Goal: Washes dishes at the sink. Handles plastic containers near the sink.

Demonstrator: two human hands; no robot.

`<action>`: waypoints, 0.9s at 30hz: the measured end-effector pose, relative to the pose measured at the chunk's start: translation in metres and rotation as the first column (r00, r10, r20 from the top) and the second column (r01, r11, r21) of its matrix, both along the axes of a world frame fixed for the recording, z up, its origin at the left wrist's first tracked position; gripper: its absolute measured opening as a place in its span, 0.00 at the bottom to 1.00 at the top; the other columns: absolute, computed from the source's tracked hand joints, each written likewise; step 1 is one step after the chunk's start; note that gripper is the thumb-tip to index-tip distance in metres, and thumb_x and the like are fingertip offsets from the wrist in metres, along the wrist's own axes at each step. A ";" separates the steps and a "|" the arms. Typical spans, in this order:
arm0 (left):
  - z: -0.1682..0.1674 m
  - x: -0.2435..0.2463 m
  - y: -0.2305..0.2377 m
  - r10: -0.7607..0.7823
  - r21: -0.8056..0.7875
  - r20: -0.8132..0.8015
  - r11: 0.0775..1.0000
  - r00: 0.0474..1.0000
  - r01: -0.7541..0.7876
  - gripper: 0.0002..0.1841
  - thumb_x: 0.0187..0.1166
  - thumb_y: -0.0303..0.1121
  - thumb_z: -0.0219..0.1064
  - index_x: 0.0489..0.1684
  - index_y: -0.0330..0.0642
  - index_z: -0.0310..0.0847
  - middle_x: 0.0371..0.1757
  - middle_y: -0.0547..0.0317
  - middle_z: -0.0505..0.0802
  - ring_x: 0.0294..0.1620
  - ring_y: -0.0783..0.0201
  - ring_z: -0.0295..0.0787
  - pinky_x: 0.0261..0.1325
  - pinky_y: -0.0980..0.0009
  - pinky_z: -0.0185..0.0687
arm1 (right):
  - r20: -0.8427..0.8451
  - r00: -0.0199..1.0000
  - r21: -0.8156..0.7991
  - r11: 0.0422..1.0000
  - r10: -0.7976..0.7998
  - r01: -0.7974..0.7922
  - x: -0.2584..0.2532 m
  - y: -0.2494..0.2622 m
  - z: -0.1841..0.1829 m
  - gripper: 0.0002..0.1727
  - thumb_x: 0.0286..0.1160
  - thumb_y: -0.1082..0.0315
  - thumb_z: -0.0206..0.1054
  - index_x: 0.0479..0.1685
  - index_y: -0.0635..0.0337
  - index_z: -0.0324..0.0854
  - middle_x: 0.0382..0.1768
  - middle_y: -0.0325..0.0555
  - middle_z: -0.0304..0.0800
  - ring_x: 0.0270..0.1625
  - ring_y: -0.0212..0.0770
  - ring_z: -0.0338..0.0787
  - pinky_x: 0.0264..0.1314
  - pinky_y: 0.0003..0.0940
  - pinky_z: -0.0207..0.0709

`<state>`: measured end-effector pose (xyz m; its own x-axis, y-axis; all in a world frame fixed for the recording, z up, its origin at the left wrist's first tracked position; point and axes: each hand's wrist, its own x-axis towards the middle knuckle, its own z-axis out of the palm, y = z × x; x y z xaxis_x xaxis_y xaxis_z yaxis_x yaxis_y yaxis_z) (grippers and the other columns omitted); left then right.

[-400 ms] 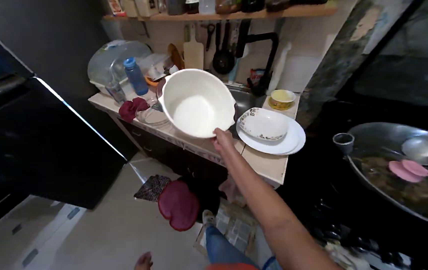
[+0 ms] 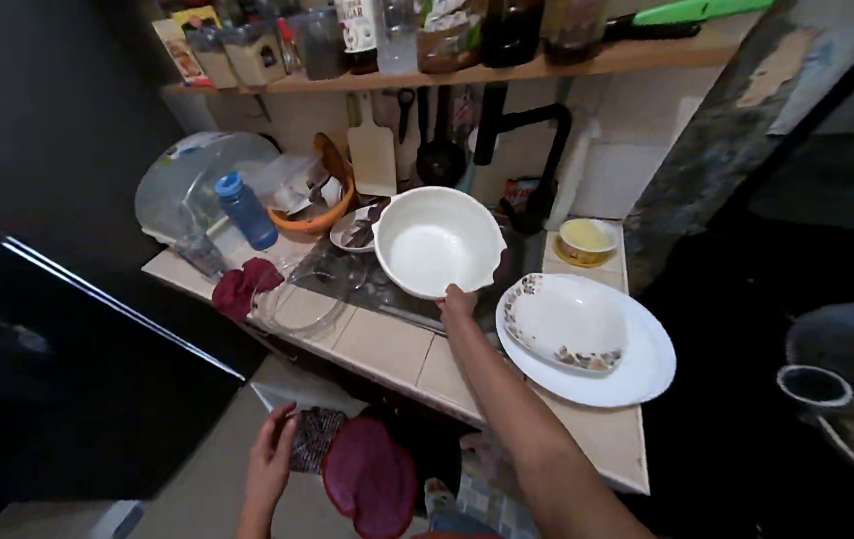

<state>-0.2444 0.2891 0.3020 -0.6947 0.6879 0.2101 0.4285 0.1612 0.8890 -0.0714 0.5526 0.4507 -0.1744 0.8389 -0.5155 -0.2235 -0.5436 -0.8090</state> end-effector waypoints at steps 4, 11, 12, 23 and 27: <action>0.029 -0.017 0.037 -0.094 0.073 0.031 0.993 0.995 0.092 0.24 0.85 0.34 0.55 0.67 0.15 0.72 0.63 0.39 0.87 0.58 0.72 0.88 0.65 0.75 0.82 | -0.001 0.951 0.055 0.949 -0.310 0.309 -0.067 0.100 -0.158 0.39 0.86 0.78 0.57 0.93 0.62 0.40 0.80 0.74 0.65 0.72 0.64 0.79 0.65 0.56 0.81; 0.043 -0.060 0.122 -0.381 0.076 0.048 0.923 0.924 0.377 0.22 0.84 0.33 0.57 0.64 0.18 0.76 0.61 0.44 0.89 0.58 0.71 0.89 0.66 0.73 0.83 | 0.076 0.917 -0.073 0.915 -0.391 0.397 -0.064 0.119 -0.161 0.35 0.88 0.75 0.54 0.92 0.65 0.43 0.81 0.72 0.64 0.76 0.64 0.78 0.69 0.56 0.79; 0.044 -0.067 0.137 -0.431 0.071 0.035 0.901 0.902 0.428 0.22 0.84 0.33 0.57 0.64 0.19 0.77 0.61 0.43 0.89 0.59 0.70 0.89 0.66 0.73 0.83 | 0.061 0.907 -0.093 0.902 -0.416 0.421 -0.063 0.121 -0.161 0.34 0.88 0.76 0.54 0.92 0.64 0.44 0.81 0.72 0.65 0.75 0.63 0.78 0.68 0.55 0.80; 0.085 -0.121 0.276 -0.787 -0.025 0.009 0.616 0.617 0.787 0.20 0.85 0.30 0.56 0.66 0.20 0.77 0.63 0.38 0.89 0.59 0.64 0.89 0.66 0.69 0.83 | 0.108 0.851 -0.095 0.847 -0.514 0.524 -0.076 0.133 -0.177 0.35 0.89 0.75 0.52 0.93 0.61 0.42 0.78 0.72 0.68 0.67 0.62 0.85 0.60 0.54 0.85; 0.093 -0.101 0.324 -0.833 -0.064 0.138 0.532 0.536 0.844 0.20 0.88 0.31 0.56 0.70 0.25 0.75 0.66 0.41 0.87 0.63 0.62 0.87 0.70 0.66 0.81 | 0.044 0.866 -0.164 0.851 -0.498 0.498 -0.084 0.121 -0.164 0.30 0.91 0.68 0.55 0.88 0.68 0.54 0.82 0.68 0.66 0.80 0.59 0.74 0.77 0.55 0.72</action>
